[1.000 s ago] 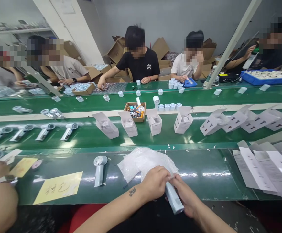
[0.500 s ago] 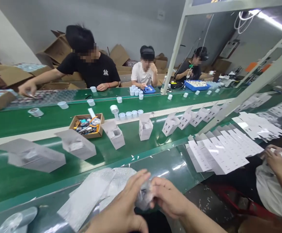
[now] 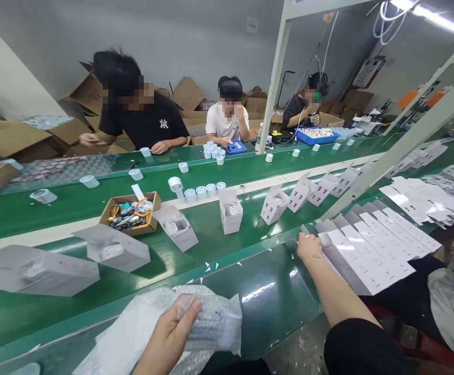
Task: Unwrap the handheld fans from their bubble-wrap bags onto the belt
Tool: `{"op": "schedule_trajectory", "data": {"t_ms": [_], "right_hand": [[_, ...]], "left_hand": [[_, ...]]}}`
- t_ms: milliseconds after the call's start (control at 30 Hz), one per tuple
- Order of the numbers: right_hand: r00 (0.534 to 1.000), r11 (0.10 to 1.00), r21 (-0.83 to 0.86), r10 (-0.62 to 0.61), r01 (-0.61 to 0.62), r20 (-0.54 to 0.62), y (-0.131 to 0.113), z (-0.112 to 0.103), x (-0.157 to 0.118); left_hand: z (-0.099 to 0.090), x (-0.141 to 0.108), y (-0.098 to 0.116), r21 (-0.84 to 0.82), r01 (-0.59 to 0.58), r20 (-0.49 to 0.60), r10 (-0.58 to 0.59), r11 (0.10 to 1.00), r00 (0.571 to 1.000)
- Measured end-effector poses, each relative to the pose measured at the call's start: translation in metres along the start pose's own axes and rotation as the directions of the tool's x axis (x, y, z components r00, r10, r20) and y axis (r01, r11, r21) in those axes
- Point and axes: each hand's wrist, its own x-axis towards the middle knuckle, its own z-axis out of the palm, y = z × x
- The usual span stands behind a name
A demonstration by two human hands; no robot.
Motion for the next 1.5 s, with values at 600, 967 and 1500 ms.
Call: {"op": "schedule_trajectory", "data": {"t_ms": [600, 967, 1500], "right_hand": [[0.552, 0.323, 0.532, -0.755, 0.782, -0.353, -0.054, 0.052, -0.185], [0.562, 0.242, 0.578, -0.677, 0.78, -0.475, -0.033, 0.089, -0.182], [0.353, 0.305, 0.427, -0.935, 0.851, -0.035, -0.09, 0.139, -0.217]], "left_hand": [[0.009, 0.009, 0.045, 0.564, -0.437, -0.092, 0.58, 0.701, 0.81], [0.055, -0.007, 0.029, 0.673, -0.696, 0.581, 0.404, 0.249, 0.706], [-0.185, -0.083, -0.016, 0.857, -0.086, -0.203, 0.486, 0.509, 0.85]]}}
